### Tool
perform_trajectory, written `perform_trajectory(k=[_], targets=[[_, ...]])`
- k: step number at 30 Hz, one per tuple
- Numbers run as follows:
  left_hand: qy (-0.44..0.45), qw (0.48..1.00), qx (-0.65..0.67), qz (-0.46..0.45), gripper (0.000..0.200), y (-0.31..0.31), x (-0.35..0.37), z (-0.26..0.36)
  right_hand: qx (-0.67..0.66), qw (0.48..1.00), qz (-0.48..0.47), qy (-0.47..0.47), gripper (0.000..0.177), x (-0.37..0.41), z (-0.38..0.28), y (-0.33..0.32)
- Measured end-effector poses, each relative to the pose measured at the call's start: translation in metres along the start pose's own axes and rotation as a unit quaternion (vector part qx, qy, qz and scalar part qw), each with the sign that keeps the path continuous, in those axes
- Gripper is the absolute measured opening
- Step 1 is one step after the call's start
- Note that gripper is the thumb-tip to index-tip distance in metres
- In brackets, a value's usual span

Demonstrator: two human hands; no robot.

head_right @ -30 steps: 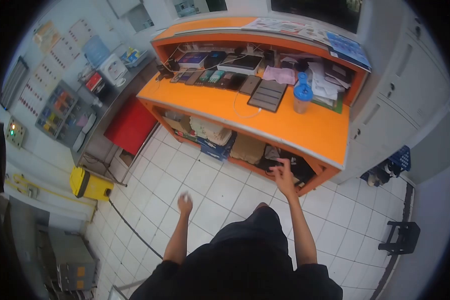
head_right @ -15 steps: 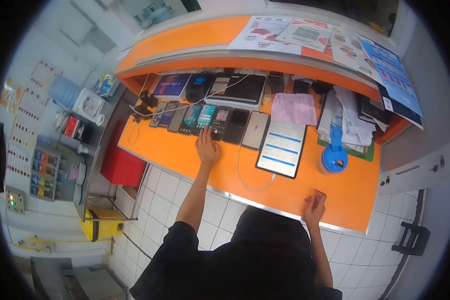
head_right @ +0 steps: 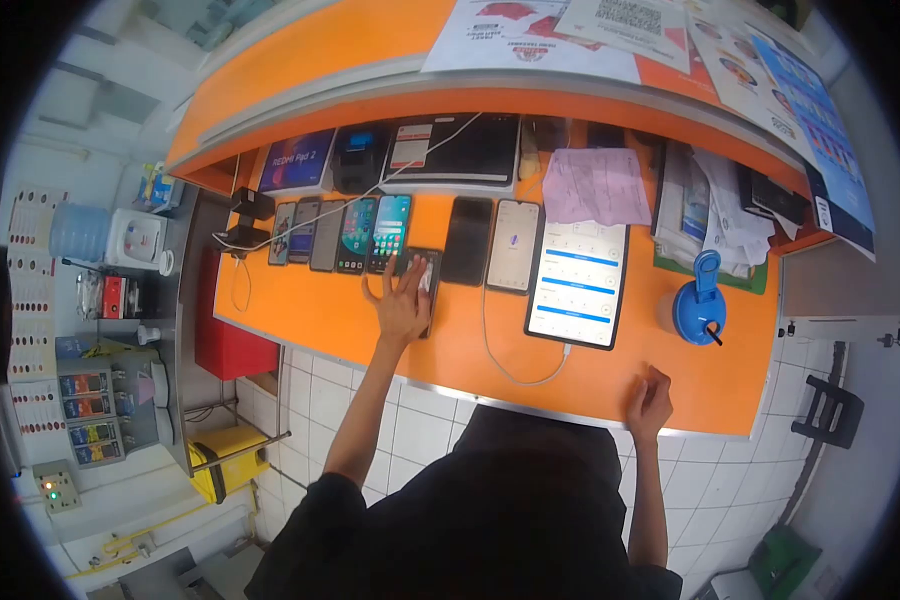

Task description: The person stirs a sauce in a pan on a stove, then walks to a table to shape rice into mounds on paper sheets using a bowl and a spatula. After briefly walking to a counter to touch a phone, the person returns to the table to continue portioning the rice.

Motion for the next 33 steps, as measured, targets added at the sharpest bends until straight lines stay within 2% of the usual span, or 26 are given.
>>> perform_trajectory(k=[3,6,8,9,11,15,17,20,22,23,30,32,33], targets=[[-0.033,0.998,0.010,-0.060,0.050,-0.016,0.028,-0.003,0.007,0.998,0.034,-0.044,0.022,-0.002,-0.005,0.003],[-0.053,0.998,0.023,-0.025,0.061,-0.021,0.040,0.003,0.003,1.000,0.004,-0.027,0.022,0.000,-0.002,0.002],[-0.167,0.978,0.057,0.108,0.082,-0.015,0.057,0.010,0.008,1.000,-0.005,-0.019,0.022,0.000,-0.002,0.003],[-0.166,0.978,0.059,0.108,0.082,-0.009,0.057,0.014,0.007,1.000,0.009,-0.023,0.021,-0.001,-0.005,0.004],[-0.245,0.961,0.053,0.120,0.100,0.002,0.060,0.019,0.009,0.999,0.021,-0.025,0.021,-0.001,-0.006,0.004],[-0.258,0.957,0.013,0.129,0.097,0.010,0.042,0.024,0.029,0.999,0.018,-0.029,0.022,-0.001,-0.009,0.000],[-0.311,0.942,0.008,0.123,0.088,0.009,0.038,0.024,0.054,0.998,0.020,-0.038,0.022,-0.003,-0.010,-0.001],[-0.306,0.942,0.012,0.138,0.078,0.013,0.034,0.025,0.035,0.998,0.028,-0.047,0.023,-0.001,-0.006,0.001],[-0.324,0.937,0.023,0.127,0.076,0.013,0.034,0.027,0.017,0.997,-0.058,0.045,0.031,0.002,-0.001,0.001],[-0.345,0.930,0.030,0.120,0.075,0.013,0.034,0.026,0.018,0.997,-0.052,0.050,0.031,0.001,0.000,0.000],[-0.326,0.937,0.014,0.127,0.074,0.019,0.030,0.023,0.040,0.997,-0.051,0.048,0.029,0.004,0.005,-0.001],[-0.297,0.941,-0.041,0.157,0.073,0.021,0.030,0.022,0.038,0.996,-0.057,0.061,0.029,0.003,0.000,-0.001],[-0.292,0.943,-0.039,0.155,0.073,0.022,0.030,0.021,0.044,0.999,-0.009,0.011,0.026,0.002,-0.005,-0.002]])
Point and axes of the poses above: each hand's wrist, its own x-axis away from the middle knuckle, its own y-axis out of the palm, z = x × y, the point moved 2 cm from there along -x, towards the middle knuckle, and after that the axes turned 9 degrees about x, right-handed, at the moved point
